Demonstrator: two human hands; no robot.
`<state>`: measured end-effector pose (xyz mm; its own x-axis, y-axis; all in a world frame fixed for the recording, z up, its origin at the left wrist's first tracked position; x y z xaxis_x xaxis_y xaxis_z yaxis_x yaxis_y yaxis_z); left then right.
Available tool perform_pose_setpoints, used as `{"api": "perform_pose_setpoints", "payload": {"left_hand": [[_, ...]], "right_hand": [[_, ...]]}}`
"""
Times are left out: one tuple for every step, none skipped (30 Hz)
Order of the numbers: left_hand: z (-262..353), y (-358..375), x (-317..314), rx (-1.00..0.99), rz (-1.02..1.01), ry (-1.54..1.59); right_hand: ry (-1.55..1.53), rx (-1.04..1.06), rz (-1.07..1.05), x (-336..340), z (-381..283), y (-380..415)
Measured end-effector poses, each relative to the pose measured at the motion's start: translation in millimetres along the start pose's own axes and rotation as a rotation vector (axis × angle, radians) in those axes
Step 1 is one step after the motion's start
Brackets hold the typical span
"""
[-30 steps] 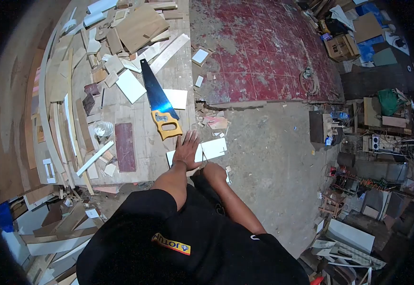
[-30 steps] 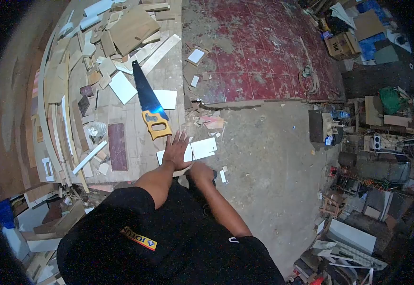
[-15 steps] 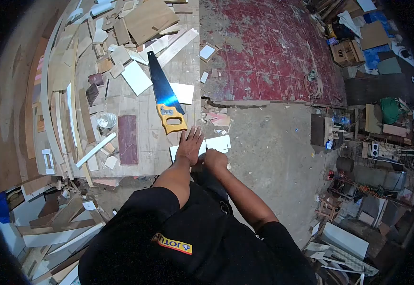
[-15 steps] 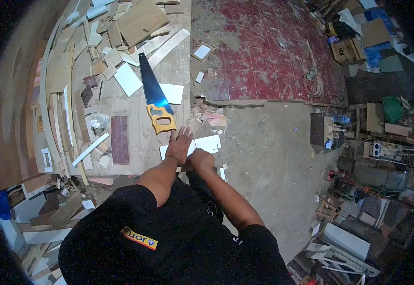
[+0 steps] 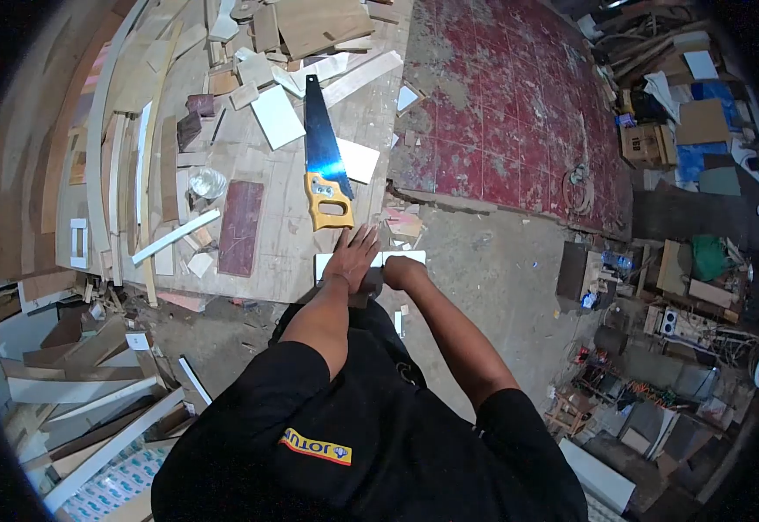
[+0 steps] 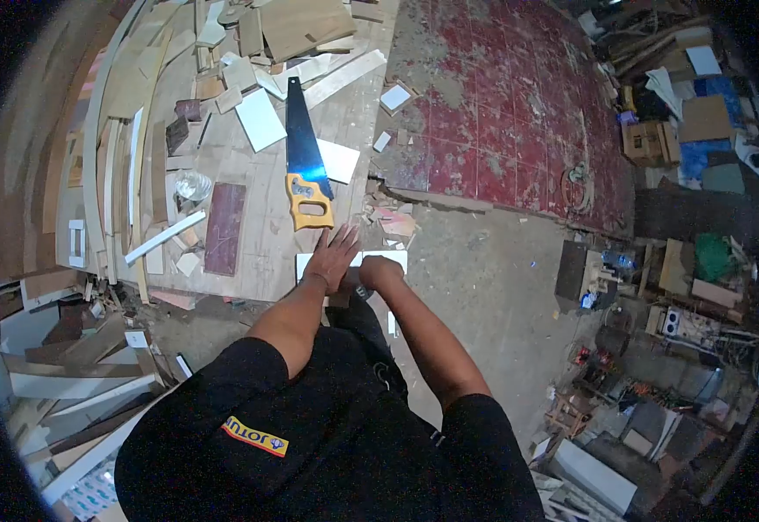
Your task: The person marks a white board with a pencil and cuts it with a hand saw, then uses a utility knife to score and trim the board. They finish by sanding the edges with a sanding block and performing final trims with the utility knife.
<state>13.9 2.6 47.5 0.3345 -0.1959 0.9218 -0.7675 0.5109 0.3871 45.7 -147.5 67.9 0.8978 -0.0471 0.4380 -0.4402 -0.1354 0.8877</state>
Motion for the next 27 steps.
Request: {"api": "perform_pose_setpoints", "payload": {"left_hand": [[0, -10, -14, 0.019, 0.007, 0.005], [2, -17, -30, 0.022, 0.074, -0.012], [3, -17, -45, 0.027, 0.133, -0.028], [0, -14, -44, 0.053, 0.119, -0.019], [1, -15, -41, 0.045, 0.122, -0.041], [1, -16, -40, 0.036, 0.126, -0.064], [1, -15, -38, 0.045, 0.140, -0.077], [1, -14, -36, 0.068, 0.129, -0.066], [-4, -9, -21, 0.051, 0.088, -0.051], [-6, -1, -9, 0.025, 0.045, -0.032], [-8, 3, -2, -0.002, 0.011, -0.075], [-8, 3, -4, -0.002, 0.010, -0.072], [-7, 1, -8, 0.003, 0.027, 0.028], [-5, -3, -11, 0.007, 0.047, 0.127], [-6, -3, -8, 0.011, 0.053, 0.135], [-6, -3, -5, 0.011, 0.062, 0.134], [-5, -3, -3, 0.006, 0.003, 0.115], [-6, -1, 2, 0.002, -0.056, 0.096], [-6, 0, -3, 0.021, -0.017, 0.165], [-5, -1, -6, 0.022, -0.012, 0.160], [-5, -2, -6, 0.026, -0.001, 0.153], [-3, -2, -8, 0.027, 0.007, 0.146], [-1, -5, -18, 0.040, 0.082, 0.113], [-4, -5, -11, 0.046, 0.084, 0.101], [-7, -5, -4, 0.040, 0.039, 0.098], [-4, 0, 0, 0.026, -0.014, 0.105], [2, 2, -7, 0.021, -0.022, 0.107]], "right_hand": [[0.011, -0.038, 0.036, 6, -9, 7], [0.022, -0.071, 0.063, 9, -19, 15], [0.011, -0.104, 0.043, 15, -30, 21], [0.031, -0.086, 0.028, 15, -34, 20], [0.023, -0.101, 0.020, 16, -33, 19], [0.014, -0.118, 0.014, 19, -31, 17], [-0.011, -0.057, 0.081, 9, -20, 7], [0.008, -0.043, 0.067, 6, -9, -8], [0.064, 0.050, 0.032, 3, 1, -26], [0.113, 0.138, -0.007, -1, 8, -33], [0.039, 0.164, -0.037, 12, 4, -22], [0.021, 0.175, -0.096, 20, 5, -27], [0.225, 0.312, -0.144, 24, 10, -34], [0.431, 0.444, -0.189, 29, 15, -40], [0.435, 0.438, -0.181, 37, 14, -42], [0.571, 0.505, -0.236, 42, 10, -43], [0.707, 0.570, -0.294, 43, 6, -43], [0.712, 0.567, -0.289, 41, 4, -45], [0.507, 0.405, -0.266, 39, 3, -48], [0.301, 0.245, -0.239, 36, 0, -52], [0.092, 0.087, -0.186, 33, -5, -46], [0.412, 0.397, -0.100, 6, 14, -72], [0.273, 0.320, -0.063, -8, 20, -80], [0.137, 0.248, -0.024, -15, 18, -85], [0.109, 0.244, -0.060, -9, 6, -68], [0.105, 0.248, -0.065, -6, -1, -56], [0.093, 0.225, -0.045, -9, 1, -52]]}}
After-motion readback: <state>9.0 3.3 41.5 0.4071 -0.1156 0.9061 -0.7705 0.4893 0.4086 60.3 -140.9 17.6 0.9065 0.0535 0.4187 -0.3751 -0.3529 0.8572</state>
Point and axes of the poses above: each hand's wrist, its own y-axis away from the middle knuckle, its own x-axis out of the back of the hand, z = x × y, the point moved 1 cm from there along -y, towards the middle knuckle, and after that the axes turned 10 degrees about -y, right-handed, at the moved point
